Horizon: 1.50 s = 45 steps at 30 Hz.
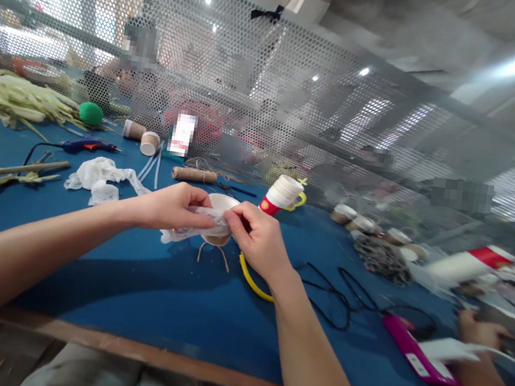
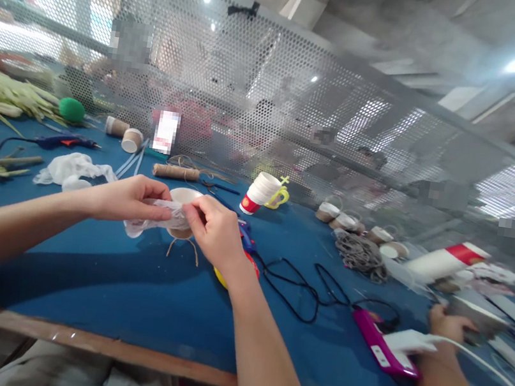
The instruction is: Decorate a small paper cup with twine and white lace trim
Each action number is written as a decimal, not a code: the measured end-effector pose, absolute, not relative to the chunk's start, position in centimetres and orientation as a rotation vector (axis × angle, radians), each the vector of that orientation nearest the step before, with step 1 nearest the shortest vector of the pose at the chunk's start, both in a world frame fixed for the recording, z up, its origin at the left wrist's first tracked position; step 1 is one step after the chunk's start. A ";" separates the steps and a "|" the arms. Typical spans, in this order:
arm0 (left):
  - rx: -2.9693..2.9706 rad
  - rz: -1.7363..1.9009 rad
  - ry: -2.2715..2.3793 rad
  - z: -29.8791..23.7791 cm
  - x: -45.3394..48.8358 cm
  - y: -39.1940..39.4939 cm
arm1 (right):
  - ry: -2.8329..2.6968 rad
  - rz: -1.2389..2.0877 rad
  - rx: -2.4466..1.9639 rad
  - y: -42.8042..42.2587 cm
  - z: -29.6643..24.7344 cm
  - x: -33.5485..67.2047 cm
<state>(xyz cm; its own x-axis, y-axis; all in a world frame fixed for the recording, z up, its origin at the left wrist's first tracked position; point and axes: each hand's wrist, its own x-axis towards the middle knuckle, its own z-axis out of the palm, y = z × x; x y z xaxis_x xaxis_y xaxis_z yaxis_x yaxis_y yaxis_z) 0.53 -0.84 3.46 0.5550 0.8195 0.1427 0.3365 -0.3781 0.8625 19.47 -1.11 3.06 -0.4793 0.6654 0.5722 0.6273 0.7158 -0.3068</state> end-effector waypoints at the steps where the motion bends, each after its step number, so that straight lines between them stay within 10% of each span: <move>1: 1.975 0.721 0.963 3.5 0.7 -1.0 | -2.235 0.062 -0.972 -1.1 3.0 19.4; 35: 1.727 0.969 1.091 -2.6 1.2 4.6 | -2.055 0.313 -1.332 6.3 -0.3 18.7; 45: 2.562 0.598 1.071 -2.6 3.1 2.4 | -1.639 1.178 -1.455 3.7 -1.0 17.7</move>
